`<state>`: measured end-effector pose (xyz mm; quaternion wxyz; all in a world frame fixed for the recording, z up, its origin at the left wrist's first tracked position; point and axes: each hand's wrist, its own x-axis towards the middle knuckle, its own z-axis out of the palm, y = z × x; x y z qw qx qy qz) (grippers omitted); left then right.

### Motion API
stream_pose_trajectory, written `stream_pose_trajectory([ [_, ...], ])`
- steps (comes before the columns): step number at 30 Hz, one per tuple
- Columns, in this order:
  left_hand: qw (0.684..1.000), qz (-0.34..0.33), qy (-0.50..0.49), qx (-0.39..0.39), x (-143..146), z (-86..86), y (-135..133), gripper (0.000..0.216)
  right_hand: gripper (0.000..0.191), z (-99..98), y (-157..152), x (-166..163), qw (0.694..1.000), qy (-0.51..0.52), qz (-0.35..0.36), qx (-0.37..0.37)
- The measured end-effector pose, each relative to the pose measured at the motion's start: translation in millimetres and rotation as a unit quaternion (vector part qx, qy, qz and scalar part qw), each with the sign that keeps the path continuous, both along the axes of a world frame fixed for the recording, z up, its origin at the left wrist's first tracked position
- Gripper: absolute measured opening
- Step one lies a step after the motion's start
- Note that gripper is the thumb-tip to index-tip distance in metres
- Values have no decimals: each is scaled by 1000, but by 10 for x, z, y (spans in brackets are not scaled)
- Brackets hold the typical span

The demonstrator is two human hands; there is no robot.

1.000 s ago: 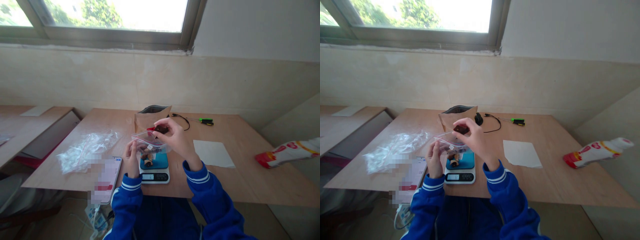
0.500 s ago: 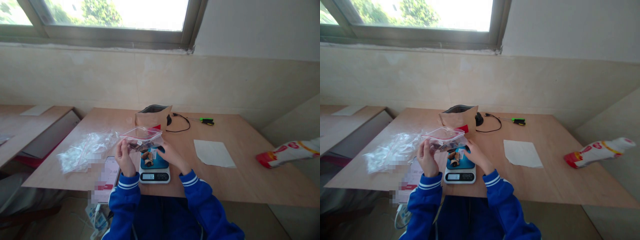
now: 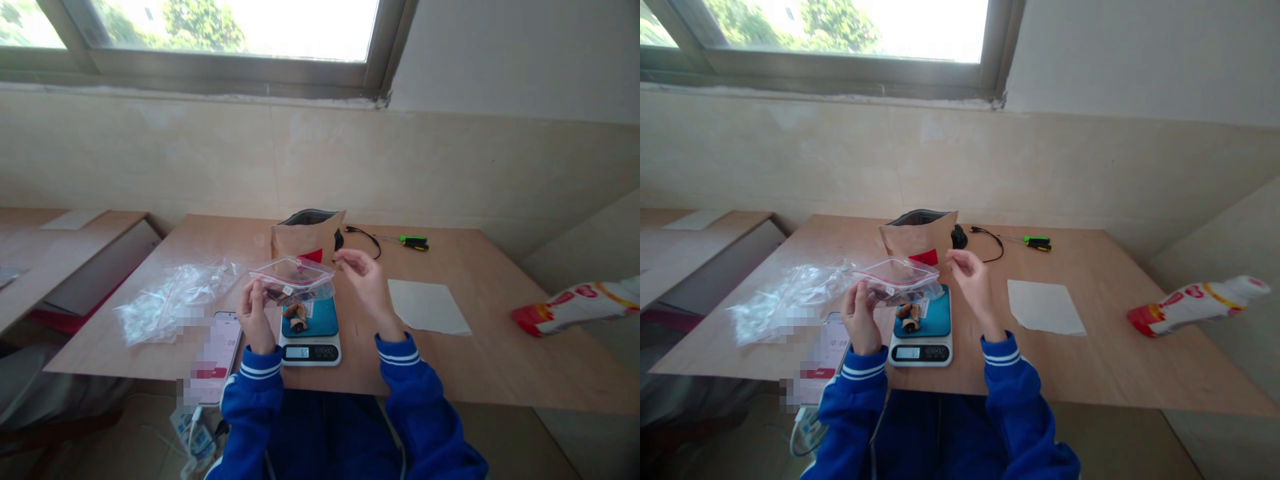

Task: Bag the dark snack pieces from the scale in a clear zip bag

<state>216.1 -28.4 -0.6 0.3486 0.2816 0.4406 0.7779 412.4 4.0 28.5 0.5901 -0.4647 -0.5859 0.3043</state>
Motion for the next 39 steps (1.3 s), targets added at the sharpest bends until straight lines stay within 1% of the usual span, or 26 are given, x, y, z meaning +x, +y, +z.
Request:
stream_pose_trajectory([
  [1,1000,-5,-1,2,12,-4,1,24,21,162,-15,-14,999,44,4,17],
  [3,1000,-11,0,3,30,-16,5,24,22,453,-48,-81,994,88,50,42],
  [4,1000,-11,4,1,36,-21,7,24,24,565,-63,-129,991,89,87,45],
  [6,1000,-11,11,-4,41,-22,6,24,25,706,-84,-238,984,47,169,36],
  [8,1000,-17,13,-6,40,-8,-3,24,23,751,-97,-337,971,-34,236,18],
  [10,1000,-26,16,-4,37,11,-15,25,25,746,-110,-401,957,-109,268,1],
  [12,1000,-26,16,-6,33,22,-24,26,26,736,-125,-414,958,-128,257,5],
  [15,1000,-11,11,-17,18,6,-21,26,23,715,-136,-345,979,-93,179,42],
  [18,1000,3,4,-17,-17,-17,-7,25,22,586,-96,-237,991,-74,97,58],
  [20,1000,25,-5,-14,-48,-13,2,26,22,403,-51,-196,995,-69,65,41],
  [21,999,37,-8,-13,-65,-3,5,26,23,291,-32,-195,995,-79,61,23],
  [23,998,58,-9,-14,-99,26,6,26,23,59,-12,-233,986,-139,92,-20],
  [25,997,75,-1,-19,-132,59,1,26,26,-140,-19,-315,963,-214,158,-49],
  [27,996,91,7,-24,-162,88,-5,25,31,-275,-41,-415,943,-248,214,-52],
  [28,995,97,9,-24,-174,100,-9,24,33,-320,-53,-463,939,-249,231,-48],
  [31,994,107,3,-16,-195,133,-20,23,42,-396,-70,-574,931,-253,261,-32],
  [33,994,105,-1,-9,-196,156,-29,24,45,-430,-59,-611,918,-283,276,-28],
  [36,995,98,-2,-6,-189,183,-44,23,36,-479,-15,-609,905,-323,274,-30],
  [39,996,93,5,-6,-191,184,-51,23,31,-508,28,-546,906,-313,281,-47],
])
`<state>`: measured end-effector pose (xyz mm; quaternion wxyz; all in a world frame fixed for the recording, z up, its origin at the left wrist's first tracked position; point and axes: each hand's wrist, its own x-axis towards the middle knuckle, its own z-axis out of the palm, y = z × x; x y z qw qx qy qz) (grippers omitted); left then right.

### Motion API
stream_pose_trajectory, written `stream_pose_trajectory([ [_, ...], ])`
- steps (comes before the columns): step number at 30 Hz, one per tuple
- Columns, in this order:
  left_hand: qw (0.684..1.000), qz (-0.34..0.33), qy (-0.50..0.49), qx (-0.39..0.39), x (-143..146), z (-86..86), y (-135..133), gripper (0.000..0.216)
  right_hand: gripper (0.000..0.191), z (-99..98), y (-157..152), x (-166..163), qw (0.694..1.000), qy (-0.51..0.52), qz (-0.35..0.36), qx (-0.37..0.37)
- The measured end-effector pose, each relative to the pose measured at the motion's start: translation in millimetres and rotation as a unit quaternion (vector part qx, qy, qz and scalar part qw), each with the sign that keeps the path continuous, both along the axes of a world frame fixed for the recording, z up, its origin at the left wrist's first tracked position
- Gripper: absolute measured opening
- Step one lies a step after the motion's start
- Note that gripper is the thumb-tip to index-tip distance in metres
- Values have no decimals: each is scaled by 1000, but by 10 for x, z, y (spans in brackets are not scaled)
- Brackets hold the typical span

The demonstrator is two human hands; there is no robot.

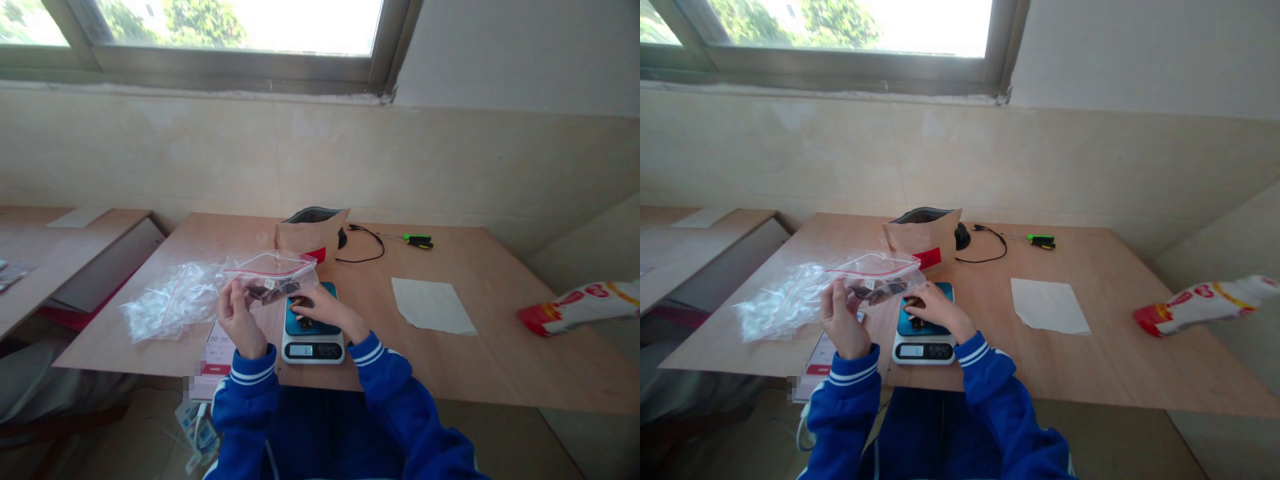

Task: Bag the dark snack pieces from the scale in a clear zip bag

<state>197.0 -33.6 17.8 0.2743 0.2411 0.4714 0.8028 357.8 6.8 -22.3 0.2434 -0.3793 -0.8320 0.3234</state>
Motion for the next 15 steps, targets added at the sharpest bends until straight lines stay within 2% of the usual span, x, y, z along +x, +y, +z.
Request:
stream_pose_trajectory([
  [3,1000,-9,9,-6,-7,-23,1,23,34,-12,6,81,1000,17,-2,-6],
  [7,1000,-17,4,-10,-8,-53,4,23,29,-67,-28,155,999,18,-11,28],
  [13,1000,-25,-10,-11,8,-51,2,24,27,-156,-67,258,993,2,-111,45],
  [15,1000,-25,-10,-14,16,-47,0,24,26,-131,-92,297,993,10,-114,36],
])
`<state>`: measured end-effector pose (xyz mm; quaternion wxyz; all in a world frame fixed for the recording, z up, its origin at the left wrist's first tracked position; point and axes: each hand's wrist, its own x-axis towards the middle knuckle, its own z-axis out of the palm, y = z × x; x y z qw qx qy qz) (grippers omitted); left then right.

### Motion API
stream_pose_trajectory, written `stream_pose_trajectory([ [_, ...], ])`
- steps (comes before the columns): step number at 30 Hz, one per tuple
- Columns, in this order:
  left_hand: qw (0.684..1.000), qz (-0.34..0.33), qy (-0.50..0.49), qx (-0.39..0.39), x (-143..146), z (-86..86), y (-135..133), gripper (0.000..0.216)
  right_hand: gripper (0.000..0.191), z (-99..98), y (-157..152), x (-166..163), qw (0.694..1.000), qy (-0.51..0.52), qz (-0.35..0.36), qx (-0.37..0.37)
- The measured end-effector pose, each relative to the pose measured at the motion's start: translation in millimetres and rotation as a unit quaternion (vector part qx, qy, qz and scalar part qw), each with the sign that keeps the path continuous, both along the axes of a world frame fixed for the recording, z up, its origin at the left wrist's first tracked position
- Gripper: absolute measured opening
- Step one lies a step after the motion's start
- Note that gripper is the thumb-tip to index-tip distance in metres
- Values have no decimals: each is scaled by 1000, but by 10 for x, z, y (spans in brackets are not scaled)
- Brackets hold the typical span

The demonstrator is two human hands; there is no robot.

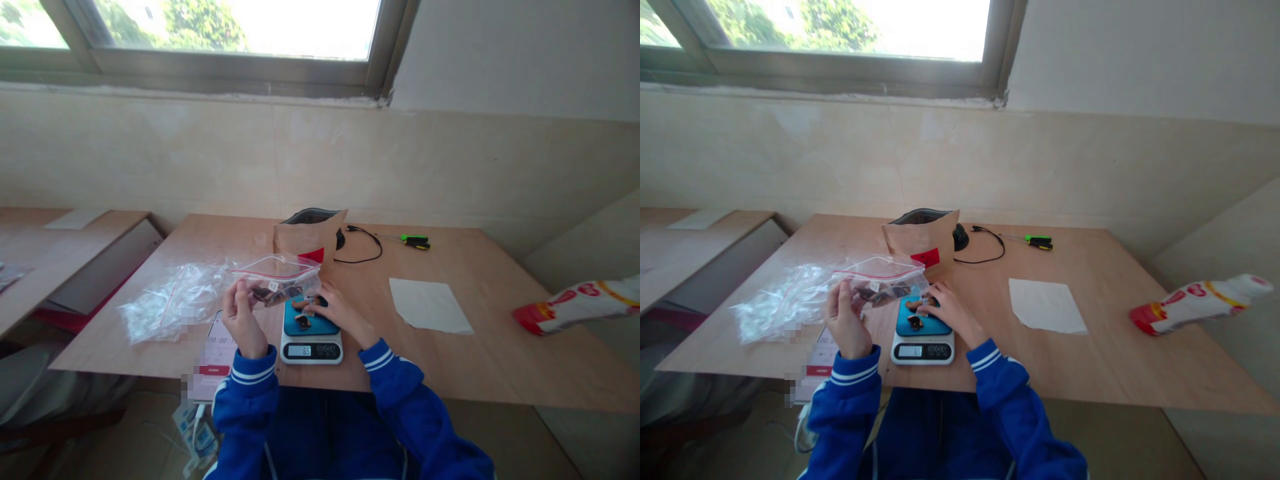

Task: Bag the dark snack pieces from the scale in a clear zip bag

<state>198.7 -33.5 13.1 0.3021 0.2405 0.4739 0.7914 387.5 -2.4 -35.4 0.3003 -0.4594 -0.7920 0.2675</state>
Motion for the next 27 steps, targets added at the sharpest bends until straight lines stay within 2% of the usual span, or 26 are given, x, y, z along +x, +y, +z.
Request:
stream_pose_trajectory([
  [5,1000,-12,6,-4,6,-10,-11,25,18,28,-59,101,997,60,-1,-48],
  [8,1000,-12,6,-9,-7,-44,-12,26,24,31,-53,207,985,134,-57,-93],
  [10,1000,-14,8,-8,-11,-74,-9,26,30,128,-41,295,967,196,-144,-69],
  [12,1000,-22,13,-3,-1,-103,-7,25,34,340,-35,364,941,252,-228,0],
  [13,999,-29,17,-1,13,-114,-6,25,34,482,-37,379,928,277,-245,32],
  [14,999,-36,20,1,31,-121,-6,25,34,639,-43,375,921,299,-244,55],
  [16,998,-50,27,2,80,-122,-11,25,33,959,-66,306,927,314,-193,64],
  [18,998,-57,36,3,138,-107,-21,24,32,1231,-98,169,953,277,-114,50],
  [20,997,-64,46,7,190,-84,-33,24,36,1413,-130,8,977,206,-39,29],
  [22,996,-70,53,12,226,-66,-46,24,43,1504,-156,-120,989,147,25,17],
  [24,996,-72,53,13,240,-61,-53,25,40,1521,-168,-177,989,133,53,24],
  [27,997,-66,41,3,223,-74,-50,27,30,1424,-142,-137,982,181,1,53],
])
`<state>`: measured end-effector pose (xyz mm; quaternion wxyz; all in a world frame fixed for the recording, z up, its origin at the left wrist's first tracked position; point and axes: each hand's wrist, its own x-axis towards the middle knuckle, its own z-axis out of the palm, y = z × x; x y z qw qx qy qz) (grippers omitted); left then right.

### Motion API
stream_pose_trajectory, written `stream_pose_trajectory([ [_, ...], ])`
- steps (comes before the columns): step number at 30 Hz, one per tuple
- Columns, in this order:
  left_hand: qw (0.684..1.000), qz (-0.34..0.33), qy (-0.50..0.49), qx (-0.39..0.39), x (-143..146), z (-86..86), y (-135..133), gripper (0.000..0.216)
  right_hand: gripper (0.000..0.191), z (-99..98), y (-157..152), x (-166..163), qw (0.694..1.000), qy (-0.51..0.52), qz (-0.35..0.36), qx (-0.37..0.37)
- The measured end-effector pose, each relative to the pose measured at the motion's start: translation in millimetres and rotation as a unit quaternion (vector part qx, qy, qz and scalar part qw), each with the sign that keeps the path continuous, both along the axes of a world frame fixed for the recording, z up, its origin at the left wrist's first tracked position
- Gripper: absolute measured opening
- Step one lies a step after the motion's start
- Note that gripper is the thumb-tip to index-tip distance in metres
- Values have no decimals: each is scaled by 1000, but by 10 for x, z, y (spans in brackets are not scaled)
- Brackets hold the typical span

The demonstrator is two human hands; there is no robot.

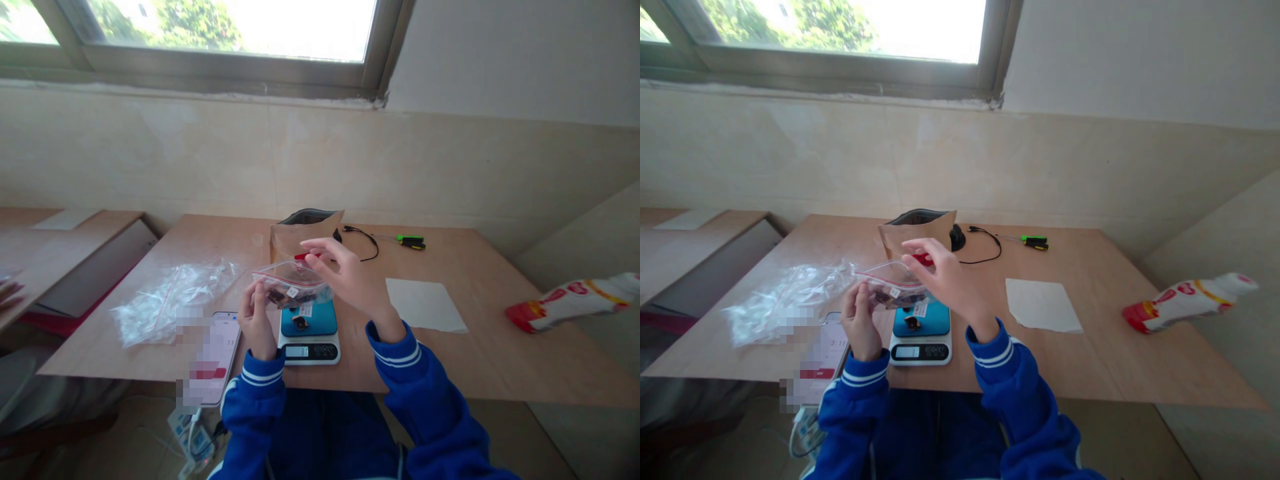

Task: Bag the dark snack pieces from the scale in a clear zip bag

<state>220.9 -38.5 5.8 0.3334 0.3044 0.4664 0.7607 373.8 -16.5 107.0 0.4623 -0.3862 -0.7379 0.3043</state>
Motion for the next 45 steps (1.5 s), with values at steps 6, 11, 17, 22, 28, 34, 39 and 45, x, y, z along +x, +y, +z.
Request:
stream_pose_trajectory([
  [6,996,59,-64,-5,-113,-29,45,27,23,-731,137,125,963,182,-191,-57],
  [11,995,73,-67,5,-161,-18,59,25,35,-1286,-43,37,991,-68,-37,-113],
  [17,997,57,-50,6,-97,19,46,25,58,-1298,-134,-122,951,-304,63,-12],
  [22,998,41,-46,1,-50,31,42,25,40,-1296,-11,-170,944,-323,52,45],
  [28,999,29,-45,4,-29,15,48,24,36,-1354,-49,-74,954,-298,-5,12],
  [34,999,31,-44,4,-38,-7,30,23,30,-1200,99,293,973,-67,-219,-20],
  [39,1000,-11,-11,-5,52,-29,10,25,35,-545,64,384,983,20,-180,-9],
  [45,999,-41,22,-7,169,-45,-24,27,39,-11,-58,150,985,-164,-48,26],
])
